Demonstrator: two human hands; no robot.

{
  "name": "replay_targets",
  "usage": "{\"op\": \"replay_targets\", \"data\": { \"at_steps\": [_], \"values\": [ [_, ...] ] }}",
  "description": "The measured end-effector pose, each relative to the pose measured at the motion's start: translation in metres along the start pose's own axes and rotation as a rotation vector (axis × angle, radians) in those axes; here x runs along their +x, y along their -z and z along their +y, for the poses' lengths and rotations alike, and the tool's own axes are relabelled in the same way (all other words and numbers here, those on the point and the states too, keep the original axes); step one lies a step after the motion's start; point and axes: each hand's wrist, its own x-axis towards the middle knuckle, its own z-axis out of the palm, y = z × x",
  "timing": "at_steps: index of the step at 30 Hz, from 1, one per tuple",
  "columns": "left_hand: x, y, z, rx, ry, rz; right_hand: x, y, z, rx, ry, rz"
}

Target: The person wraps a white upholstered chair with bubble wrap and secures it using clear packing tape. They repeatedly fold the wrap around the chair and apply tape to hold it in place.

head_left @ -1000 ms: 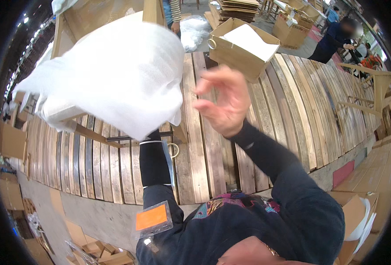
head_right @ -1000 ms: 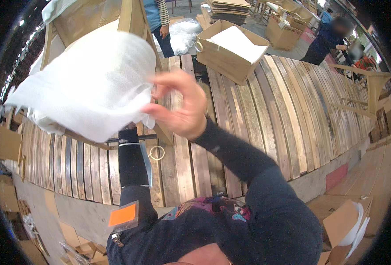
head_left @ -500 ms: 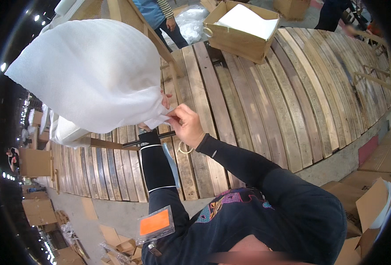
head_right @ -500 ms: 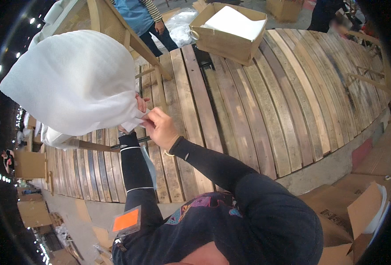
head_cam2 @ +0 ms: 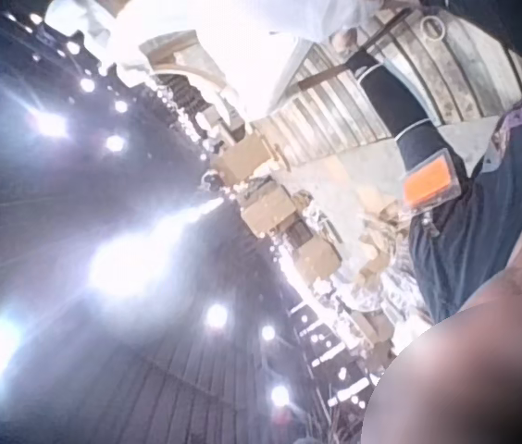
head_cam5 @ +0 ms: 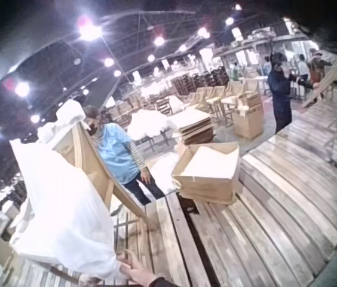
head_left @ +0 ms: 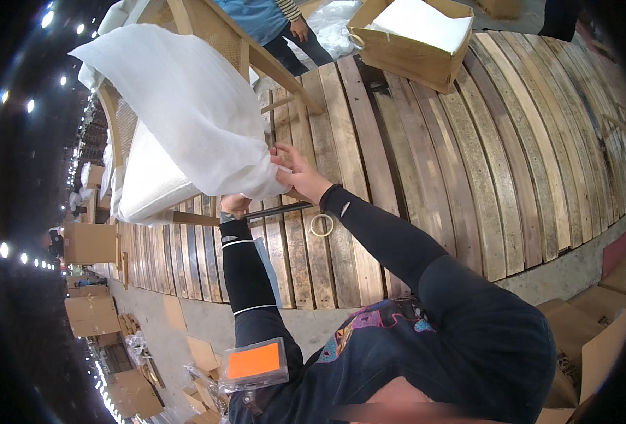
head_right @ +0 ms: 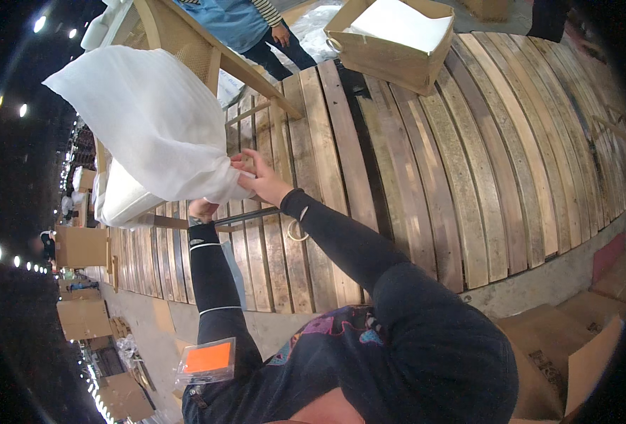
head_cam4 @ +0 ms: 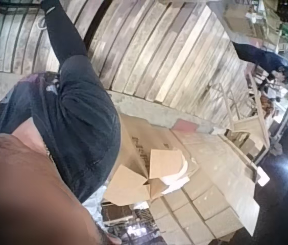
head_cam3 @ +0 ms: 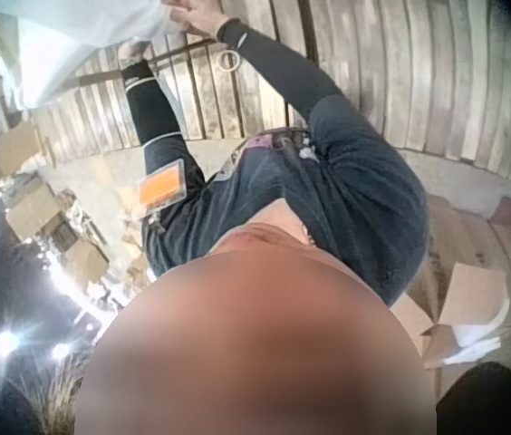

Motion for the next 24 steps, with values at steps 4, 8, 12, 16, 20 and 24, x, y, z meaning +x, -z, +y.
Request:
{"op": "replay_targets", "data": {
  "at_steps": [4,8,12,16,20,24],
  "values": [
    [-0.012,-0.061,0.029,0.394,0.235,0.374,0.012,0.011,0.005,0.004,-0.038,-0.171],
    [-0.065,-0.19,0.054,1.797,-0.105,0.871,0.015,0.017,0.008,-0.286,-0.059,-0.186],
    [-0.063,-0.299,0.015,1.514,-0.561,-0.143,0.015,0.015,0.006,-0.268,-0.118,-0.122],
    [-0.004,-0.272,0.01,1.963,-0.616,-0.646,0.016,0.014,0.001,-0.27,-0.107,-0.171],
    [0.016,-0.219,0.051,2.468,-0.707,-1.026,0.011,0.02,0.0,-0.122,-0.167,-0.113],
    [0.033,-0.229,0.079,2.835,-0.25,-0.769,0.01,0.02,0.008,-0.371,-0.039,-0.095]
  ]
}}
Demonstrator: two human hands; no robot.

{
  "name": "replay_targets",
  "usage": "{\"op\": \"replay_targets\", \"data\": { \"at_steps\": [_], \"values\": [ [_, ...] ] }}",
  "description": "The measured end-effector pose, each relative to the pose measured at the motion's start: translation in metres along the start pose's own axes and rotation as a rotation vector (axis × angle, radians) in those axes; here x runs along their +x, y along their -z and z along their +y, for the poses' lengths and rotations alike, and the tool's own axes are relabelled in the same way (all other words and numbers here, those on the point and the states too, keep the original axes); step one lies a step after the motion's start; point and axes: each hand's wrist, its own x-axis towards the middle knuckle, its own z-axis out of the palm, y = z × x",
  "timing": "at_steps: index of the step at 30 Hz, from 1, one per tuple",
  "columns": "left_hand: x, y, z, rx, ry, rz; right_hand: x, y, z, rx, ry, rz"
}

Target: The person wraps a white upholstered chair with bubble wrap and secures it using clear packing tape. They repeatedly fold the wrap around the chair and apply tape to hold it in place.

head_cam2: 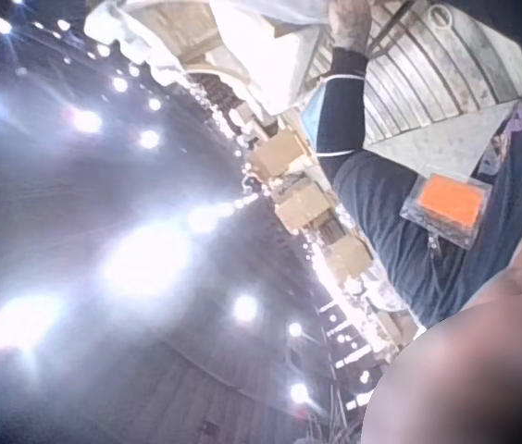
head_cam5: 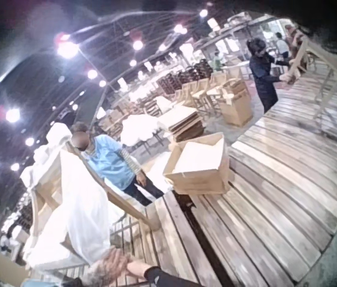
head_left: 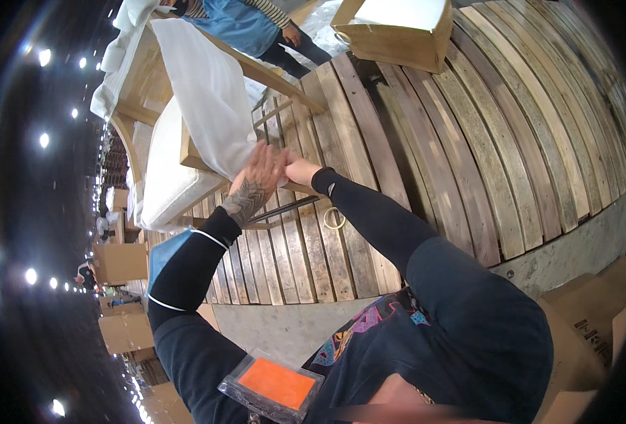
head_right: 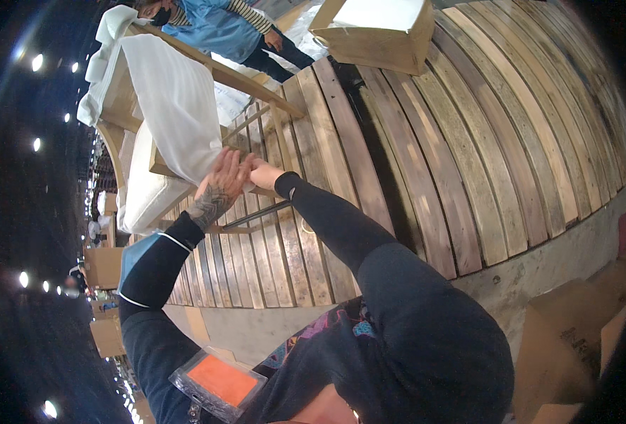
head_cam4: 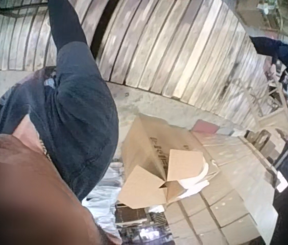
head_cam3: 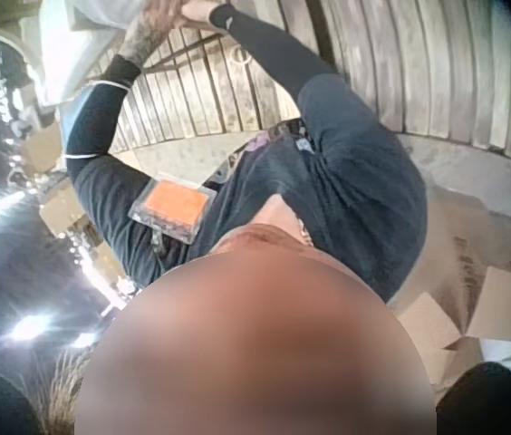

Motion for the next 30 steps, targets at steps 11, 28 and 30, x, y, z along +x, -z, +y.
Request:
{"op": "replay_targets", "data": {
  "at_steps": [11,28,30],
  "values": [
    [0.012,0.011,-0.044,0.068,-0.14,-0.004,-0.004,-0.001,0.011,0.285,0.001,0.067],
    [0.006,-0.016,-0.034,0.015,-0.275,-0.001,-0.006,-0.014,0.031,0.3,0.242,0.186],
    [0.005,-0.019,-0.035,0.032,-0.288,0.082,-0.02,-0.01,0.047,0.252,0.325,0.302]
  ]
}}
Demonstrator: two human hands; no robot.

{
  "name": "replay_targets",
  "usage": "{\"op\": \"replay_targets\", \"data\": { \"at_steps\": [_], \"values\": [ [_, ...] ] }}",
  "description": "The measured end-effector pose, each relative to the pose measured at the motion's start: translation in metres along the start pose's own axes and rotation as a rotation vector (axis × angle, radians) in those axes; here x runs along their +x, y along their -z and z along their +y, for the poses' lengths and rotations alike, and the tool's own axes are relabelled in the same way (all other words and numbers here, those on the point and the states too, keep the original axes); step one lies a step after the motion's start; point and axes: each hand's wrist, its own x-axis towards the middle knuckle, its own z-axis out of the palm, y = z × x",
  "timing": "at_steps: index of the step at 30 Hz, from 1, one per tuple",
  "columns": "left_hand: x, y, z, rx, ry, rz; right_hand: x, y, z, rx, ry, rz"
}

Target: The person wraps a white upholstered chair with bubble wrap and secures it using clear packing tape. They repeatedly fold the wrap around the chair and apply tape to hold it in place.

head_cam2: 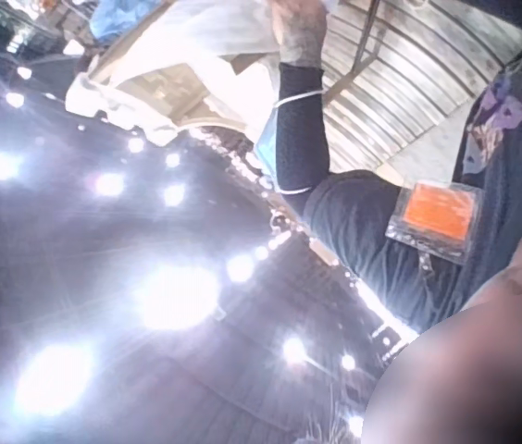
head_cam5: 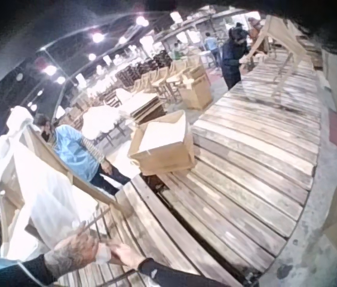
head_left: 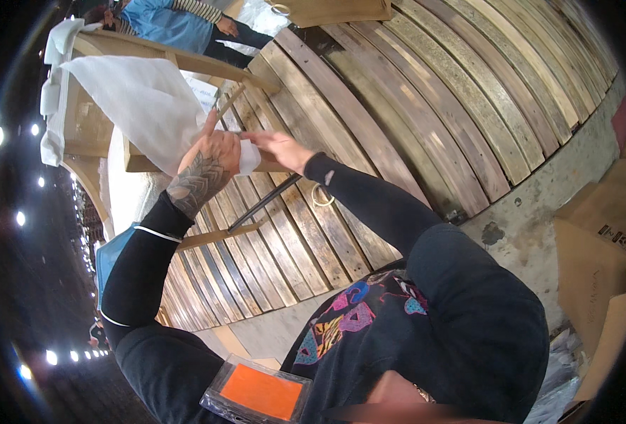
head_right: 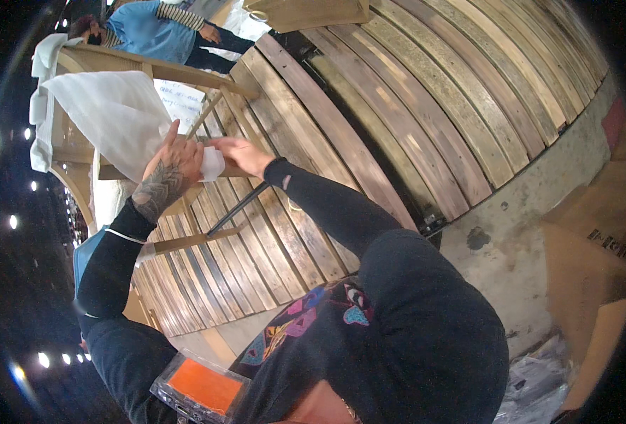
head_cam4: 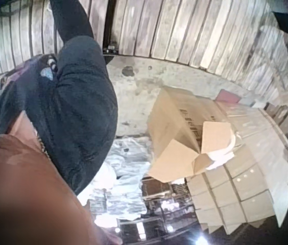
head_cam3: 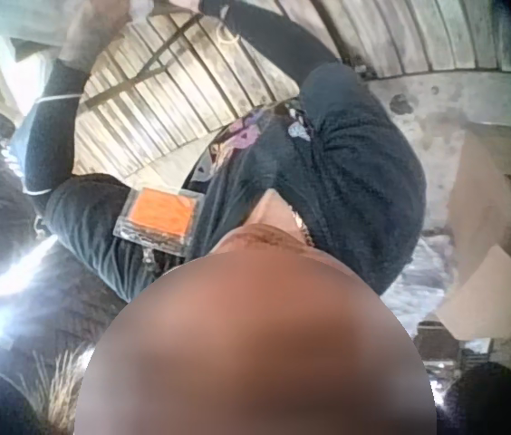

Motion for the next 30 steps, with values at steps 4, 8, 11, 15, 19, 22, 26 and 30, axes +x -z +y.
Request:
{"op": "replay_targets", "data": {
  "at_steps": [4,8,11,15,19,22,26,30],
  "values": [
    [-0.002,-0.003,0.001,-0.006,0.023,0.02,-0.071,0.062,0.026,-0.258,0.019,0.612],
    [0.0,-0.003,0.002,-0.018,0.036,-0.083,-0.143,0.088,0.052,-0.556,-0.286,0.69],
    [0.001,-0.002,0.002,0.03,0.024,-0.047,-0.139,0.059,0.044,-0.195,-0.135,0.613],
    [0.0,0.003,0.002,-0.017,0.031,-0.014,-0.071,0.026,-0.008,-0.291,0.05,0.421],
    [0.0,0.01,0.003,-0.099,0.064,-0.062,-0.017,0.0,-0.03,-0.295,-0.162,0.151],
    [0.004,0.014,0.006,-0.181,0.148,-0.053,-0.008,-0.007,-0.031,-0.163,-0.312,0.224],
    [0.009,0.017,0.009,-0.295,0.26,0.073,-0.008,-0.007,-0.03,-0.138,-0.327,0.23],
    [0.013,0.018,0.01,-0.432,0.28,0.165,-0.004,-0.006,-0.031,-0.149,-0.346,0.192]
  ]
}}
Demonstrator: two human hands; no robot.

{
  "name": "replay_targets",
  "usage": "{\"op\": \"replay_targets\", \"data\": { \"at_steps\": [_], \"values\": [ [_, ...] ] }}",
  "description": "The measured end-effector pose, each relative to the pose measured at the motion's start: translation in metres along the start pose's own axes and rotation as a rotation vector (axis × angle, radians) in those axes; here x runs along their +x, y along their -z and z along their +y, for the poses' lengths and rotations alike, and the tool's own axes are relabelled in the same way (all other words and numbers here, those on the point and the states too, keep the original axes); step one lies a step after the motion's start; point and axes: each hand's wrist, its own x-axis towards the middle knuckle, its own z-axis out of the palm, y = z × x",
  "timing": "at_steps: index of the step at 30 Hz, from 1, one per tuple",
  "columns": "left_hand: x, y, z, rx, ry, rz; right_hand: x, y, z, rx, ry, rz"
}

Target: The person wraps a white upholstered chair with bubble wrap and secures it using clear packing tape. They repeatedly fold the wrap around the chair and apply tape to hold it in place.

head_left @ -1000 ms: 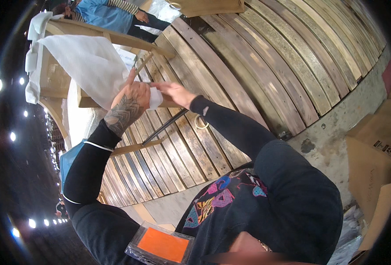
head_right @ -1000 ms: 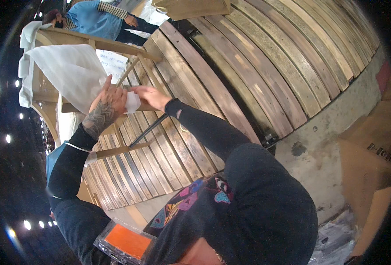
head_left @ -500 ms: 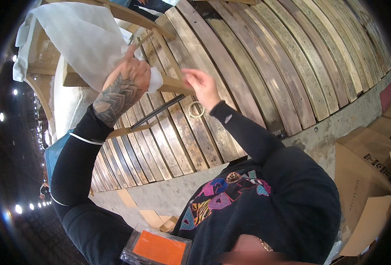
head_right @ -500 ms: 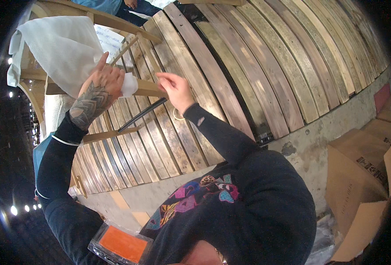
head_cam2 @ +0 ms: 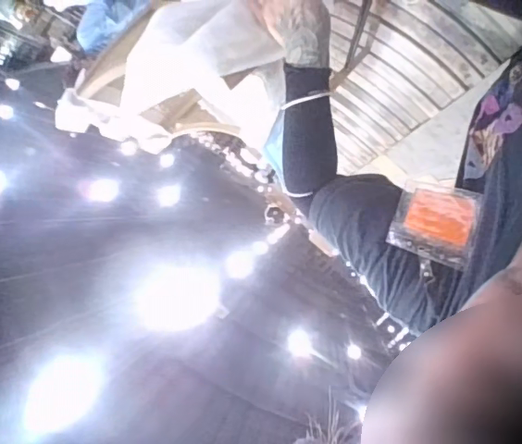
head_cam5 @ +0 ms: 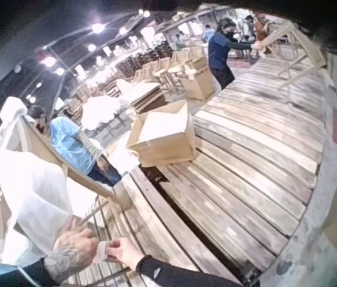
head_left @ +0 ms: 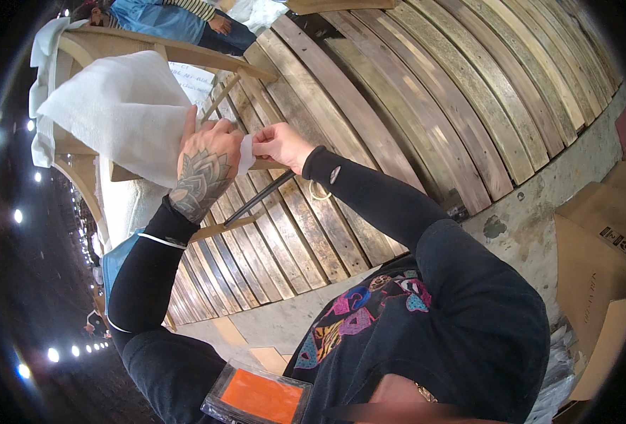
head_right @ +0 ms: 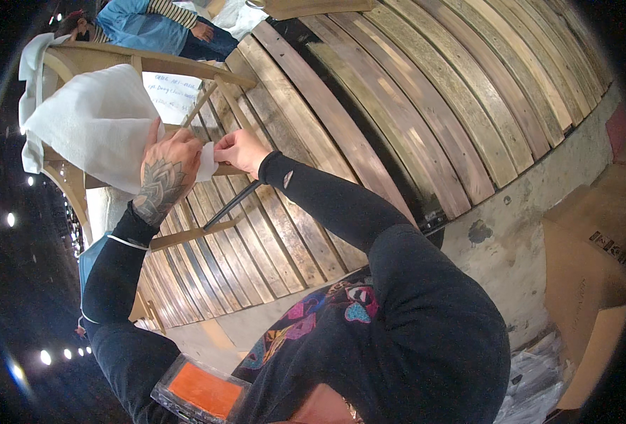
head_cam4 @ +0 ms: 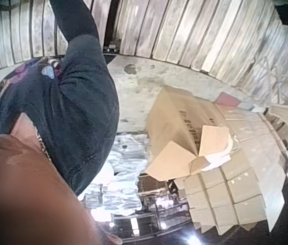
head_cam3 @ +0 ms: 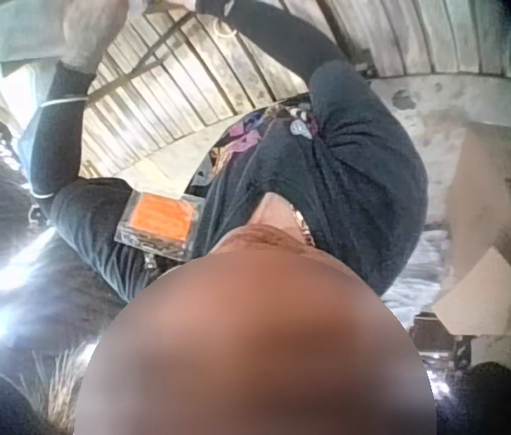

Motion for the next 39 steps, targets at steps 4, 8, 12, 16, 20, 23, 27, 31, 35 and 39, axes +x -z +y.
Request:
{"op": "replay_targets", "data": {
  "at_steps": [4,8,12,16,20,23,27,31,35,39],
  "values": [
    [0.004,0.0,0.003,-0.117,-0.063,0.04,0.0,-0.002,-0.003,0.085,0.02,0.033],
    [0.011,-0.006,0.007,-0.098,-0.062,-0.062,-0.001,-0.004,-0.005,0.121,-0.018,0.04],
    [0.022,-0.02,0.003,0.023,-0.036,-0.134,0.002,-0.003,-0.001,0.183,-0.023,0.012],
    [0.028,-0.032,-0.006,0.05,0.0,-0.147,0.007,0.0,0.002,0.182,-0.034,-0.05],
    [0.031,-0.033,-0.012,0.013,-0.029,-0.001,-0.002,0.002,-0.001,0.261,-0.083,-0.028],
    [0.032,-0.03,-0.011,-0.079,0.105,-0.107,-0.022,-0.007,0.001,-0.032,0.398,0.157],
    [0.036,-0.025,-0.008,-0.075,0.158,-0.111,-0.036,-0.018,0.01,-0.714,0.885,0.292],
    [0.041,-0.015,-0.011,-0.12,0.235,-0.119,-0.03,-0.03,0.027,-0.664,0.641,0.178],
    [0.028,-0.002,-0.003,-0.076,-0.114,0.14,-0.021,-0.032,0.044,-0.759,0.717,0.216],
    [0.003,-0.017,0.031,0.213,-0.403,0.102,-0.02,-0.032,0.05,-0.81,0.748,0.22]
  ]
}}
